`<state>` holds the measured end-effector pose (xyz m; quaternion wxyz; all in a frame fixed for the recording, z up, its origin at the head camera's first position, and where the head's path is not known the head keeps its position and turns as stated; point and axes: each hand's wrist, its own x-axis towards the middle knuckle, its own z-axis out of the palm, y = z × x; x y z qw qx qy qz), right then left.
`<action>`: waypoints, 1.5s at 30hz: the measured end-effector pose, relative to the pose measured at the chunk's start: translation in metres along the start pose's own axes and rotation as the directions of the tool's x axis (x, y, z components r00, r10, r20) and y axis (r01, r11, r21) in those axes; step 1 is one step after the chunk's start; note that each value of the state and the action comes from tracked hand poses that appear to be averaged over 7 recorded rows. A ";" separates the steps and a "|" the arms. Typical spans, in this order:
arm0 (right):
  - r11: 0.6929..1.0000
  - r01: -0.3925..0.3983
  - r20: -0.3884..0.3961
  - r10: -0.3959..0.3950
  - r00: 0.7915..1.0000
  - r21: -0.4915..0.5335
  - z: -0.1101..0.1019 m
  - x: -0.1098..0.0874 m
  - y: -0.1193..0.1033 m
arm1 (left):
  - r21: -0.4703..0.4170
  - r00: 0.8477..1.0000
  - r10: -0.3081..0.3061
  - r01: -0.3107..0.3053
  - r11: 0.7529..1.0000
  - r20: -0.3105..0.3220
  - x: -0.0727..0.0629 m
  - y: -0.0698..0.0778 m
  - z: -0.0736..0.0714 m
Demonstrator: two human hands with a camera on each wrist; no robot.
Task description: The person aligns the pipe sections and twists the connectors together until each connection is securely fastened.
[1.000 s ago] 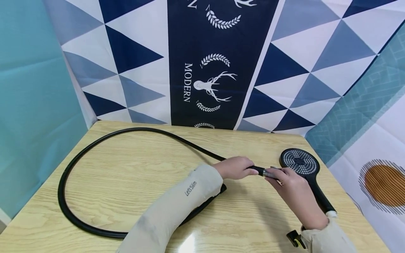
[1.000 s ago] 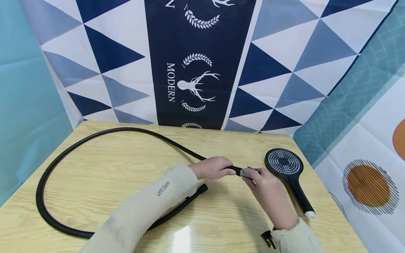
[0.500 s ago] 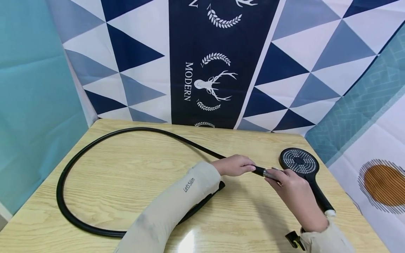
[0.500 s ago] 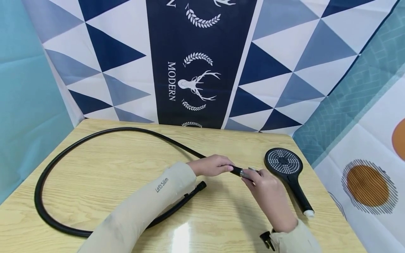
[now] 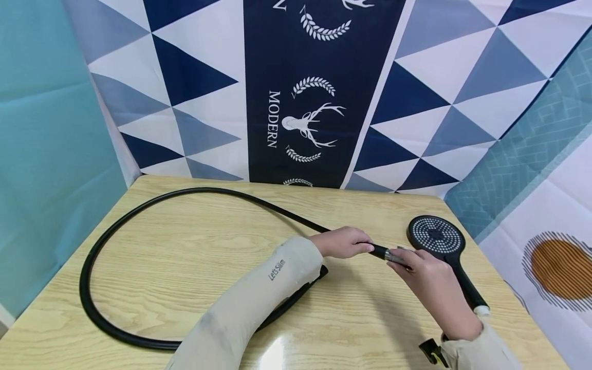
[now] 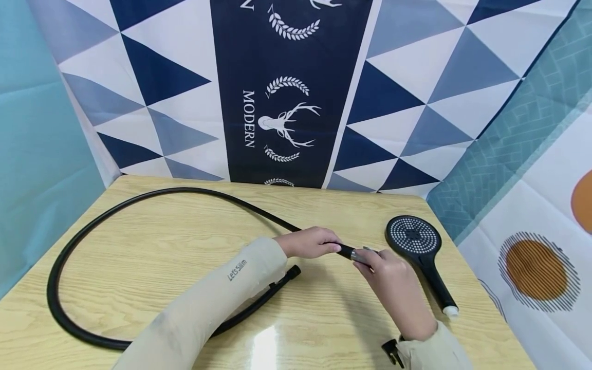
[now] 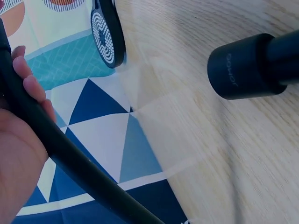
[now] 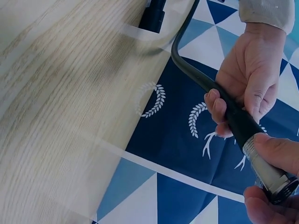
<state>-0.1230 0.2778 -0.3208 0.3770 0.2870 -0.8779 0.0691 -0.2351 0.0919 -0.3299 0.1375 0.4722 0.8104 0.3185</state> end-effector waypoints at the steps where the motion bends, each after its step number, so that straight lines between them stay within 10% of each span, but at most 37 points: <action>1: 1.000 0.001 -0.001 -0.001 1.000 -0.002 -0.001 0.000 0.000 | 0.001 1.000 -0.002 0.002 1.000 -0.001 0.000 0.001 0.000; 10: 0.997 -0.048 -0.014 0.049 0.999 0.059 0.001 -0.010 0.007 | 0.121 0.998 0.002 0.005 0.993 -0.060 0.000 0.008 0.004; 28: 0.995 -0.072 -0.059 0.076 0.995 0.069 0.019 -0.034 0.013 | 0.280 0.995 -0.048 0.020 0.960 0.091 0.011 0.009 0.020; 45: 0.981 -0.129 -0.054 0.138 0.989 0.142 0.019 -0.030 0.013 | 0.289 0.999 0.017 -0.003 0.957 -0.044 0.002 0.011 0.017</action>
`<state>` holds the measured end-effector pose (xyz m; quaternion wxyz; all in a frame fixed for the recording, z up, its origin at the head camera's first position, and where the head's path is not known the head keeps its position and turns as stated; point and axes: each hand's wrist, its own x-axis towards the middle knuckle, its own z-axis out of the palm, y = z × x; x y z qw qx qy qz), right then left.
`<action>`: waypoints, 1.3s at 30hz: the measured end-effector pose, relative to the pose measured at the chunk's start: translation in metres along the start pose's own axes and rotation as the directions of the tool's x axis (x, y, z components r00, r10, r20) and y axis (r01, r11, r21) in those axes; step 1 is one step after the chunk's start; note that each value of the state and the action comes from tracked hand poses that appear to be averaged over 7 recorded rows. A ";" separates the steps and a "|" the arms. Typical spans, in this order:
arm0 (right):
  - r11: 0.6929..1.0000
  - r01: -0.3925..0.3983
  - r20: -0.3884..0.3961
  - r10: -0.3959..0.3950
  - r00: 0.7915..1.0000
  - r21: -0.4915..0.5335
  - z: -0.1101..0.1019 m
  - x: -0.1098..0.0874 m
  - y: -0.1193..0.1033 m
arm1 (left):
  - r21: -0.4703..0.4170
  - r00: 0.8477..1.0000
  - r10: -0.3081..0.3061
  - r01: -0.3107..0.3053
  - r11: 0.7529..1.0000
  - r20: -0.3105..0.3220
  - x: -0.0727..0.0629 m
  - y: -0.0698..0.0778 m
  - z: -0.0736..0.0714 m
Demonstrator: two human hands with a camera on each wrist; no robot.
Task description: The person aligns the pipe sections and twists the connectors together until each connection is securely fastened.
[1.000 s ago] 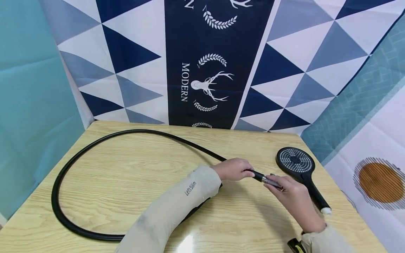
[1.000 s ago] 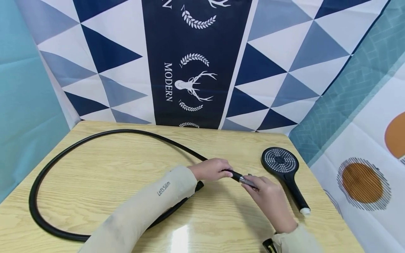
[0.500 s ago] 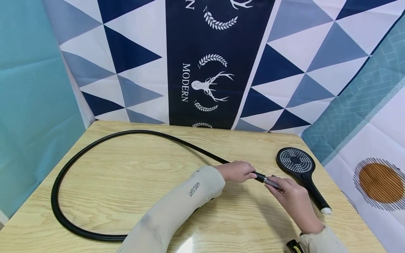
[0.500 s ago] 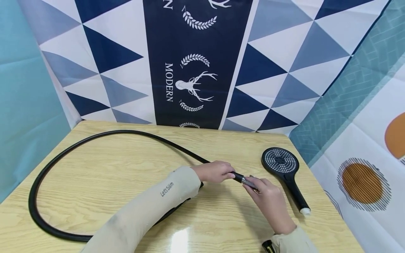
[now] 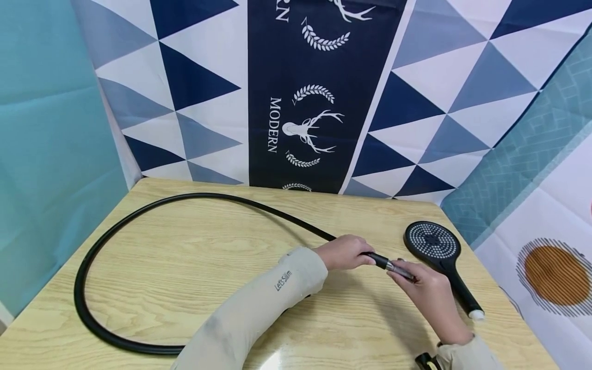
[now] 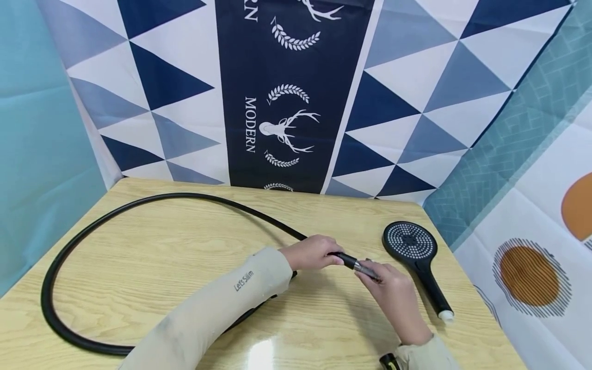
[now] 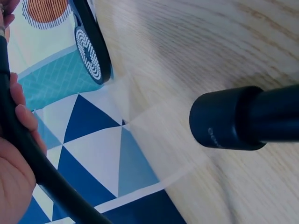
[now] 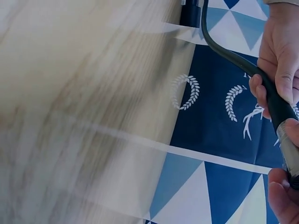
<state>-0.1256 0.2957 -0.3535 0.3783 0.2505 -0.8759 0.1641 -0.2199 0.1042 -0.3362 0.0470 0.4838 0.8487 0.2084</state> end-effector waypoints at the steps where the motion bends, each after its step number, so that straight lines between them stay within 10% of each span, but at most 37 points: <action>1: 1.000 -0.008 0.007 0.008 1.000 -0.003 0.000 0.001 0.000 | -0.003 1.000 -0.008 0.008 1.000 0.009 0.001 0.000 0.000; 7: 0.999 -0.025 0.050 0.028 0.998 -0.042 0.000 0.002 0.000 | -0.053 0.994 -0.058 0.064 0.997 0.097 0.005 0.001 0.005; 27: 0.997 -0.077 0.075 0.078 0.994 -0.019 0.000 0.002 0.000 | -0.072 0.997 -0.070 0.071 0.995 0.023 0.003 -0.001 0.005; 39: 0.999 -0.034 0.110 0.035 0.993 -0.007 -0.002 0.011 -0.002 | -0.081 0.993 -0.031 0.040 0.996 0.115 0.002 -0.006 0.004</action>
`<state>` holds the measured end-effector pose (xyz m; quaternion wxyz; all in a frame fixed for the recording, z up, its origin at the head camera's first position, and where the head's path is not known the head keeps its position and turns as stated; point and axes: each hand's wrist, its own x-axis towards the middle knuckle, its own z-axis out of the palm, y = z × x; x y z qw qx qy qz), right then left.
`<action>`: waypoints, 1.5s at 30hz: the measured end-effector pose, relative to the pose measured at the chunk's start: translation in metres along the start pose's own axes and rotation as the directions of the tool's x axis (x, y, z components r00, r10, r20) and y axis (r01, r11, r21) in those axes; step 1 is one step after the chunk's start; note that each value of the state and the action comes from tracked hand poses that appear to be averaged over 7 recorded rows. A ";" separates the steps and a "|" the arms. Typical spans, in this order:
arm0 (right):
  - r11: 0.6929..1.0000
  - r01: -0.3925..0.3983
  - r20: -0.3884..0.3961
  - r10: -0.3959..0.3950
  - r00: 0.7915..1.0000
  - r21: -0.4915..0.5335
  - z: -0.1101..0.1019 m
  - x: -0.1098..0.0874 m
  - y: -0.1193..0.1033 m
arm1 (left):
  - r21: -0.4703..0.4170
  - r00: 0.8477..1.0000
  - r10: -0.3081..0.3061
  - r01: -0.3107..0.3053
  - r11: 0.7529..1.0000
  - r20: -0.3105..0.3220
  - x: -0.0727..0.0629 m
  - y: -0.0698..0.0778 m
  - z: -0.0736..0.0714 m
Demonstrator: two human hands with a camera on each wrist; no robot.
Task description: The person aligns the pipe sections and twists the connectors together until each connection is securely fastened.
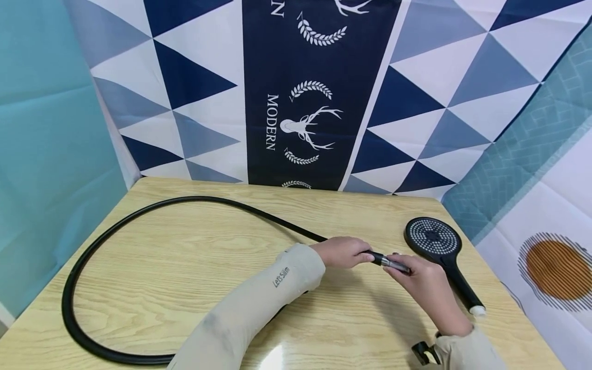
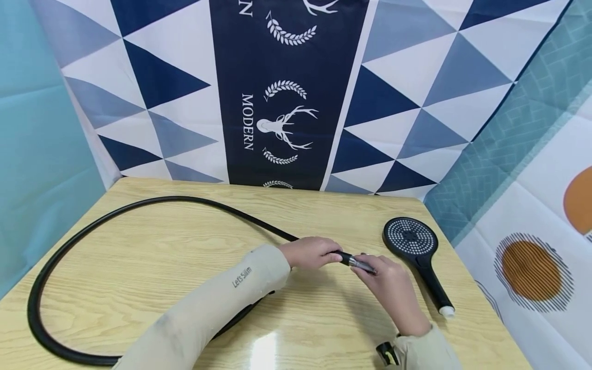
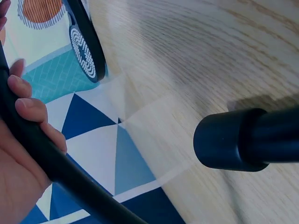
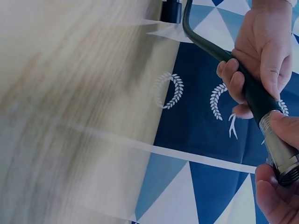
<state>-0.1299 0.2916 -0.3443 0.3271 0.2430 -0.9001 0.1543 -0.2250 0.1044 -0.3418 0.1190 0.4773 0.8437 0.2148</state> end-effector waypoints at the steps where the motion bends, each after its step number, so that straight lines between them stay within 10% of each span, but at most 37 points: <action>1: 1.000 0.002 0.002 -0.002 1.000 -0.002 0.000 0.001 0.000 | -0.009 1.000 -0.003 0.003 1.000 -0.005 0.000 0.000 0.000; 18: 0.998 -0.049 0.041 0.048 0.998 0.034 -0.002 0.003 -0.002 | 0.041 0.998 0.002 0.000 0.999 -0.066 -0.003 -0.002 -0.001; 27: 0.996 -0.039 0.031 0.036 0.999 0.077 -0.005 0.013 -0.012 | 0.179 0.979 0.034 0.002 0.984 -0.201 -0.008 -0.002 0.002; 37: 0.999 -0.022 0.100 0.019 0.995 0.027 -0.008 0.014 -0.014 | -0.172 0.996 0.063 -0.051 0.984 0.065 -0.009 -0.007 -0.008; 45: 1.000 -0.001 0.138 0.001 0.990 0.001 -0.006 0.010 -0.015 | -0.163 0.997 0.055 -0.047 0.985 0.049 -0.009 -0.010 -0.005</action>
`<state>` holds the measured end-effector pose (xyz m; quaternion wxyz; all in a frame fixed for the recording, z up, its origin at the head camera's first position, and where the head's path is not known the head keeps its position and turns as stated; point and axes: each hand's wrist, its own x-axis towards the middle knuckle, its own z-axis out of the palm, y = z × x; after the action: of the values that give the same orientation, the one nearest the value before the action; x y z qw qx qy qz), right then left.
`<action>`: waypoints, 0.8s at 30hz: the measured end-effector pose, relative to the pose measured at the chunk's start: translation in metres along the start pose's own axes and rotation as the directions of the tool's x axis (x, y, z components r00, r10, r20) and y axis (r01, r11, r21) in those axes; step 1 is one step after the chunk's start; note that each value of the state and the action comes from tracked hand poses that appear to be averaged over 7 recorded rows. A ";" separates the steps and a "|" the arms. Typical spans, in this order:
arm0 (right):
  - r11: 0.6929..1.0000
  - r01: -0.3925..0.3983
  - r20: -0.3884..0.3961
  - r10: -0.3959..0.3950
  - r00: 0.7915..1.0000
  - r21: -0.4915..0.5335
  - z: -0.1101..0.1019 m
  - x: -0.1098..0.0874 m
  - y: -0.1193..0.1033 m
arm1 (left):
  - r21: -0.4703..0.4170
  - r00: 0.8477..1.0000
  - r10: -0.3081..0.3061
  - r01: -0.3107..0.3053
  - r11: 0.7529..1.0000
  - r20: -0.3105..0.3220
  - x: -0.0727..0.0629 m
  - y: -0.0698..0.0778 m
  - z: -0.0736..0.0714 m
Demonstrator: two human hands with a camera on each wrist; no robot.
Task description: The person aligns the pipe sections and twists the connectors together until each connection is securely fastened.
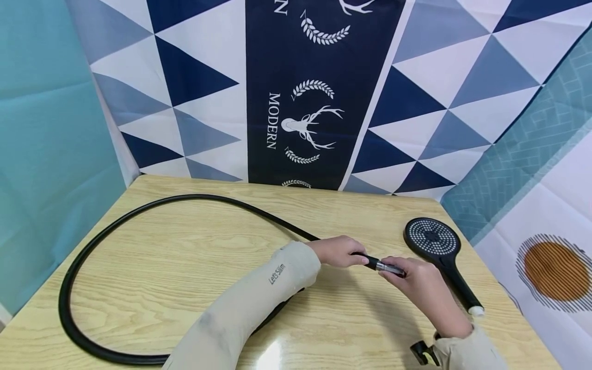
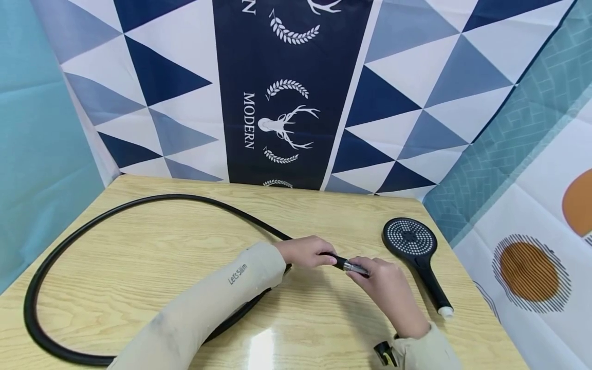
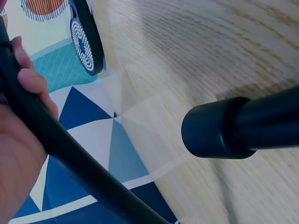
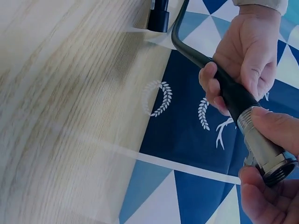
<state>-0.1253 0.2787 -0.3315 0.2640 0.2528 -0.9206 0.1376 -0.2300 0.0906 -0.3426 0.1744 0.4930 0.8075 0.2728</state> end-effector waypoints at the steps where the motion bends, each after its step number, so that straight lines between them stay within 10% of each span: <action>1: 1.000 0.002 0.001 -0.002 1.000 -0.003 0.000 0.000 0.000 | -0.006 1.000 0.008 -0.008 1.000 -0.005 0.000 0.000 0.000; 24: 0.999 -0.043 -0.026 0.044 0.999 0.015 -0.004 0.001 0.002 | -0.005 0.990 0.031 -0.032 0.999 -0.137 0.000 0.003 -0.003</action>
<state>-0.1259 0.2811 -0.3279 0.2712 0.2327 -0.9213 0.1534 -0.2294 0.0913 -0.3383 0.1161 0.4853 0.8086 0.3115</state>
